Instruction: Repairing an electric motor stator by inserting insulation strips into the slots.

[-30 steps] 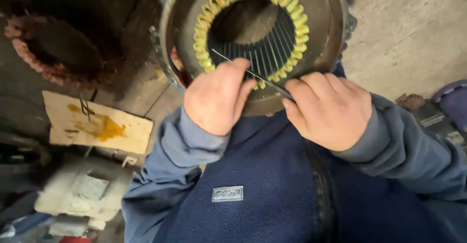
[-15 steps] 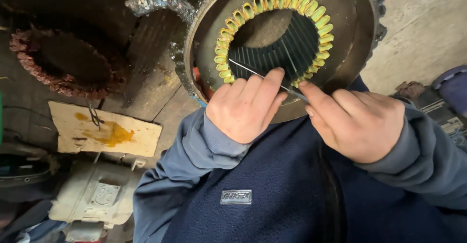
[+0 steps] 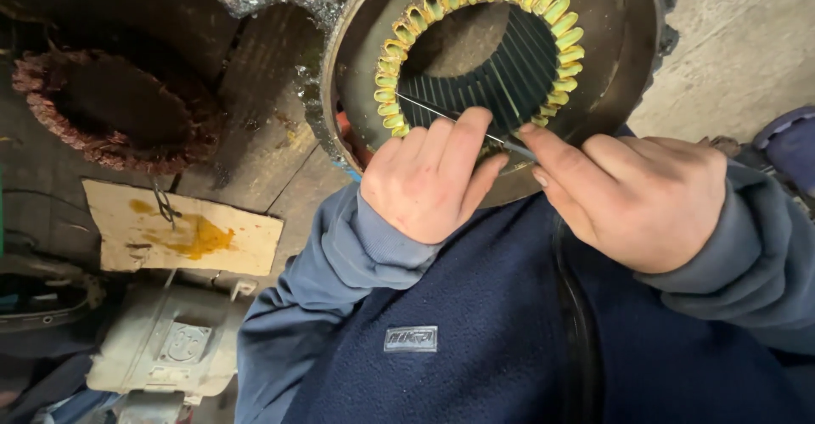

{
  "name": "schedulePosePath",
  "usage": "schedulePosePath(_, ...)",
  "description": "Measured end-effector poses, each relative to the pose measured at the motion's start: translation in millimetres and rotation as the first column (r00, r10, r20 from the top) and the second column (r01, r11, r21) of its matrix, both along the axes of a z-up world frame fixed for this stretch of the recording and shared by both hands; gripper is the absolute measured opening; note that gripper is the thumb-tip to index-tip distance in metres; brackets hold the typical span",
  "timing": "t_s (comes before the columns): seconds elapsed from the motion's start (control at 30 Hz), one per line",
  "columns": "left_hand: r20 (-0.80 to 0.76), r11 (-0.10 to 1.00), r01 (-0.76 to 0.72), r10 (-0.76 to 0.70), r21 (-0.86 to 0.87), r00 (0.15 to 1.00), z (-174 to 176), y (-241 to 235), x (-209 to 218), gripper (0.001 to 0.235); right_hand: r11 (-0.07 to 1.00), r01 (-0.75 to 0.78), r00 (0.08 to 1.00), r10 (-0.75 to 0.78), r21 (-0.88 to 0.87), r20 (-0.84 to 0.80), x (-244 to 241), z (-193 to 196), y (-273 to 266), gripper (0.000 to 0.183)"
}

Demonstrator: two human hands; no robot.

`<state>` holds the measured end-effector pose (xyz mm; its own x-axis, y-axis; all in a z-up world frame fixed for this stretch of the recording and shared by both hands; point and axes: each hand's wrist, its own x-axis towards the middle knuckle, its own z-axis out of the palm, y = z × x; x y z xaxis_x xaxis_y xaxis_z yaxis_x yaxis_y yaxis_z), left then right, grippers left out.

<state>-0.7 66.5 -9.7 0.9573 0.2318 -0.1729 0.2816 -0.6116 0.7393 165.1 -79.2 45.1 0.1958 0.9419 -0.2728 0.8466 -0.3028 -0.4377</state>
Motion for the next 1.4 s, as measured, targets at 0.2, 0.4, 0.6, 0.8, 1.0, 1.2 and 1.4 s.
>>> schedulePosePath(0.2, -0.004, 1.0, -0.014, 0.014, -0.001, 1.0, -2, -3, -1, 0.049, 1.0, 0.011, 0.999, -0.012, -0.008, -0.035, -2, -4, -7, 0.038)
schedulePosePath(0.4, 0.022, 0.996, -0.028, 0.026, 0.086, 0.999, 0, -3, 1, 0.059, 0.98, -0.196, 0.975, 0.194, 0.018, 0.106, 8, -16, 1, 0.044)
schedulePosePath(0.6, 0.054, 0.996, -0.027, 0.022, 0.083, 0.998, -1, -2, -2, 0.064, 0.977, -0.213, 0.962, 0.211, -0.01, 0.175, 10, -4, 21, 0.04)
schedulePosePath(0.8, 0.093, 0.993, -0.109, 0.105, 0.045, 0.99, 0, -3, -5, 0.058, 0.98, -0.196, 0.975, 0.191, 0.036, 0.118, 12, 4, 27, 0.037)
schedulePosePath(1.0, 0.06, 0.997, -0.071, 0.073, -0.027, 0.996, -4, -5, -5, 0.046, 0.983, -0.098, 0.995, 0.092, 0.158, 0.045, -7, -33, -11, 0.039)
schedulePosePath(1.2, 0.121, 0.999, -0.036, 0.032, 0.028, 0.992, -2, -7, -6, 0.038, 0.931, -0.232, 0.966, 0.186, 0.281, 0.181, -9, -49, -32, 0.039)
schedulePosePath(1.4, 0.175, 0.999, -0.027, 0.018, 0.046, 0.984, 1, -7, -7, 0.03, 0.926, -0.222, 0.97, 0.179, 0.304, 0.163, -6, -44, -38, 0.038)
